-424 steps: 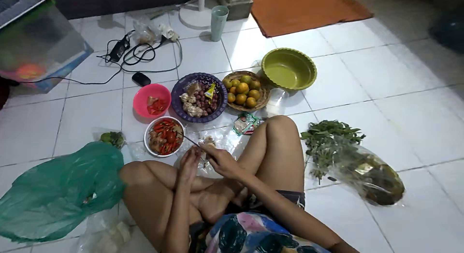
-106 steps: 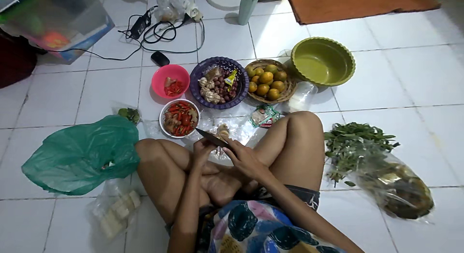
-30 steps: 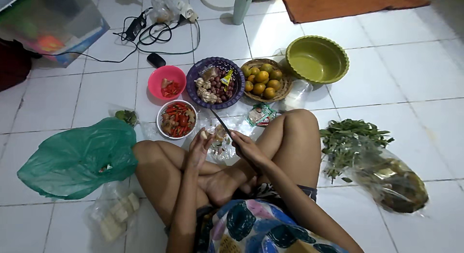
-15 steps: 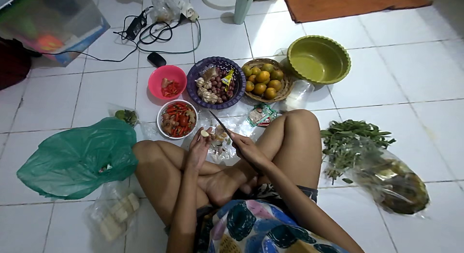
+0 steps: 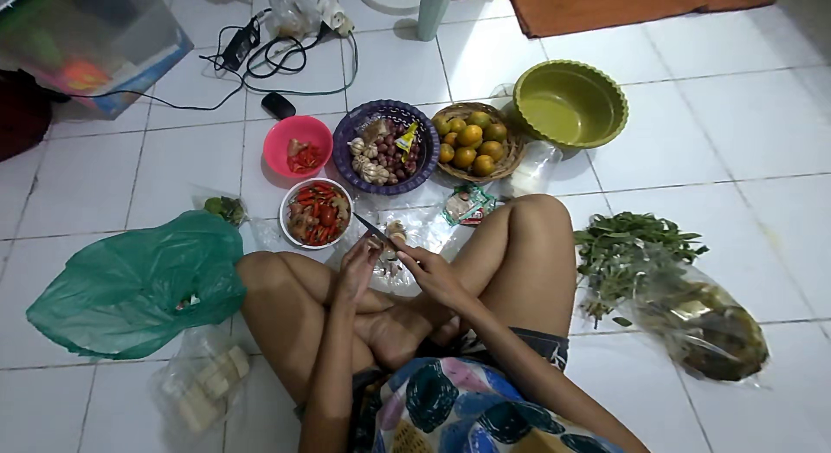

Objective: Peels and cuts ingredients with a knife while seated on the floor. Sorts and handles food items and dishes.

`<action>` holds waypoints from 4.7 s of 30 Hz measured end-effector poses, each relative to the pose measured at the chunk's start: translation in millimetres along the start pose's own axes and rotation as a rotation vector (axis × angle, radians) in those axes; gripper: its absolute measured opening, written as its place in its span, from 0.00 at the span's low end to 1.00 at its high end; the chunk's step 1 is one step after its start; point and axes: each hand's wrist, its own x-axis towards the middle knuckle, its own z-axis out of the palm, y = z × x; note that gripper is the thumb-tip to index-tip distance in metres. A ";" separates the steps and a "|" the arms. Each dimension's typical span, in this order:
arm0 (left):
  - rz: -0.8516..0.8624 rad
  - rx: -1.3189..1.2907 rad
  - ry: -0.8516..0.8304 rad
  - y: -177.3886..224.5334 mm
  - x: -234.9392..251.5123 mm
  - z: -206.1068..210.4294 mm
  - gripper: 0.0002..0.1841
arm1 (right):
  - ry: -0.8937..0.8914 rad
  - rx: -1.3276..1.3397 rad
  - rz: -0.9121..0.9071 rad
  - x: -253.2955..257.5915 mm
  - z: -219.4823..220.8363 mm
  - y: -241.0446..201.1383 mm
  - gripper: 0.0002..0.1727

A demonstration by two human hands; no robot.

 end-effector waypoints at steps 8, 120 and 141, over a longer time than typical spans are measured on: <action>0.053 0.101 -0.042 -10.6 2.6 -8.7 0.21 | -0.044 -0.060 -0.060 -3.5 5.8 -7.5 0.29; -0.122 1.136 0.143 88.8 56.7 24.3 0.23 | -0.331 0.987 0.199 19.2 -13.4 56.2 0.19; -0.290 0.500 -0.030 -8.9 -30.5 18.2 0.15 | -0.213 0.853 0.163 4.7 14.0 41.6 0.09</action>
